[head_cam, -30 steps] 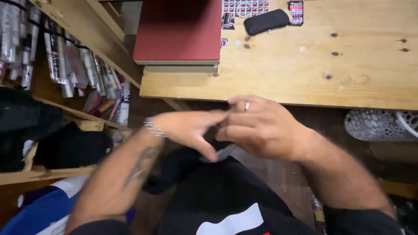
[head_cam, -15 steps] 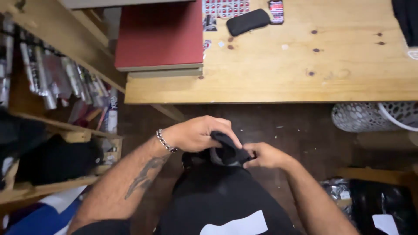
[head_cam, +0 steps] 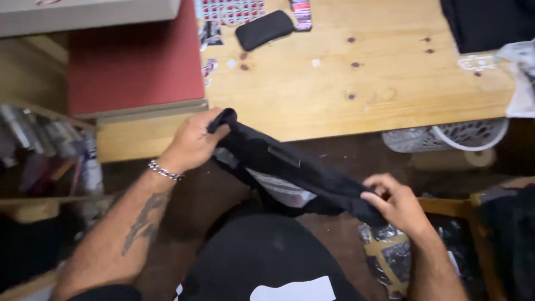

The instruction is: Applying heat transfer decals to a black t-shirt using a commercial heat press machine.

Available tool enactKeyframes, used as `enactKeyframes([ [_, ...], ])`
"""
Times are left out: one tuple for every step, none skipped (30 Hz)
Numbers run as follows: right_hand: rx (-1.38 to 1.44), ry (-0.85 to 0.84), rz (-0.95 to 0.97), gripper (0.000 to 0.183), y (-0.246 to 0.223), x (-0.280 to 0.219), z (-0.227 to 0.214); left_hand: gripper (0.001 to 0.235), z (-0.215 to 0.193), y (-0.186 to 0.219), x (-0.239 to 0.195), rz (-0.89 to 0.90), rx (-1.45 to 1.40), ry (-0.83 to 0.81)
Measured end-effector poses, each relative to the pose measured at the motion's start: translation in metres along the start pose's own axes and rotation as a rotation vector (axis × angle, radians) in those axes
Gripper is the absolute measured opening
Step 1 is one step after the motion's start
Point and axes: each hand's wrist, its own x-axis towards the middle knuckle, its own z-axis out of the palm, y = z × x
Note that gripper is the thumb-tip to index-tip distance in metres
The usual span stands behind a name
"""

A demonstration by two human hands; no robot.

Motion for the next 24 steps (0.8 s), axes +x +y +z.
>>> enactKeyframes([
  [-0.147, -0.152, 0.056, 0.024, -0.027, 0.006, -0.012, 0.021, -0.001, -0.004, 0.013, 0.058, 0.064, 0.015],
  [-0.291, -0.311, 0.108, 0.022, -0.056, 0.015, -0.022, 0.021, -0.005, -0.007, 0.025, 0.112, 0.131, 0.038],
  [-0.303, -0.306, 0.11, 0.022, -0.06, 0.019, -0.038, 0.021, -0.006, -0.012, 0.037, 0.117, 0.12, 0.039],
  [-0.373, -0.111, 0.119, 0.024, -0.064, 0.025, -0.054, 0.021, -0.007, -0.017, 0.053, 0.209, 0.188, 0.003],
  [-0.441, 0.086, 0.126, 0.028, -0.068, 0.032, -0.07, 0.021, -0.008, -0.021, 0.069, 0.3, 0.256, -0.031],
  [-0.448, 0.092, 0.129, 0.028, -0.063, 0.043, -0.088, 0.021, -0.009, -0.024, 0.086, 0.307, 0.249, -0.032],
  [-0.484, 0.039, 0.111, 0.029, -0.057, 0.054, -0.107, 0.017, -0.009, -0.027, 0.103, 0.272, 0.285, -0.071],
  [-0.513, -0.013, 0.101, 0.031, -0.051, 0.061, -0.123, 0.016, -0.01, -0.03, 0.12, 0.235, 0.324, -0.119],
  [-0.515, -0.008, 0.111, 0.031, -0.041, 0.07, -0.138, 0.016, -0.011, -0.03, 0.132, 0.241, 0.319, -0.128],
  [-0.595, -0.088, 0.06, 0.028, -0.03, 0.079, -0.154, 0.017, -0.012, -0.031, 0.151, 0.243, 0.328, -0.133],
  [-0.676, -0.17, 0.013, 0.025, -0.018, 0.088, -0.171, 0.017, -0.011, -0.031, 0.171, 0.246, 0.337, -0.138],
  [-0.679, -0.173, 0.028, 0.025, -0.029, 0.097, -0.178, 0.017, -0.009, -0.028, 0.186, 0.245, 0.328, -0.15],
  [-0.769, -0.082, 0.025, 0.022, -0.04, 0.107, -0.186, 0.015, -0.007, -0.026, 0.201, 0.269, 0.341, -0.136],
  [-0.858, 0.007, 0.018, 0.019, -0.049, 0.117, -0.193, 0.014, -0.003, -0.025, 0.214, 0.291, 0.354, -0.121],
  [-0.863, 0.001, 0.031, 0.019, -0.025, 0.127, -0.21, 0.014, 0.008, -0.022, 0.225, 0.287, 0.344, -0.131],
  [-0.827, 0.194, -0.022, 0.019, 0.002, 0.15, -0.226, 0.012, 0.015, -0.016, 0.244, 0.306, 0.374, -0.046],
  [-0.785, 0.387, -0.074, 0.021, 0.03, 0.174, -0.241, 0.012, 0.022, -0.011, 0.263, 0.326, 0.403, 0.039],
  [-0.784, 0.379, -0.077, 0.021, 0.043, 0.207, -0.247, 0.012, 0.029, -0.015, 0.279, 0.318, 0.404, 0.041],
  [-0.721, 0.45, -0.138, 0.02, 0.057, 0.239, -0.252, 0.015, 0.038, -0.019, 0.296, 0.258, 0.431, 0.107],
  [-0.663, 0.512, -0.194, 0.02, 0.072, 0.269, -0.26, 0.021, 0.051, -0.025, 0.309, 0.19, 0.451, 0.171],
  [-0.667, 0.496, -0.194, 0.02, 0.072, 0.305, -0.255, 0.021, 0.065, -0.038, 0.332, 0.174, 0.445, 0.17],
  [-0.7, 0.483, -0.139, 0.016, 0.072, 0.346, -0.249, 0.021, 0.078, -0.051, 0.35, 0.03, 0.437, 0.193],
  [-0.731, 0.47, -0.086, 0.013, 0.072, 0.386, -0.244, 0.021, 0.092, -0.063, 0.367, -0.114, 0.427, 0.215],
  [-0.718, 0.441, -0.108, 0.013, 0.099, 0.423, -0.234, 0.021, 0.108, -0.067, 0.371, -0.143, 0.438, 0.236],
])
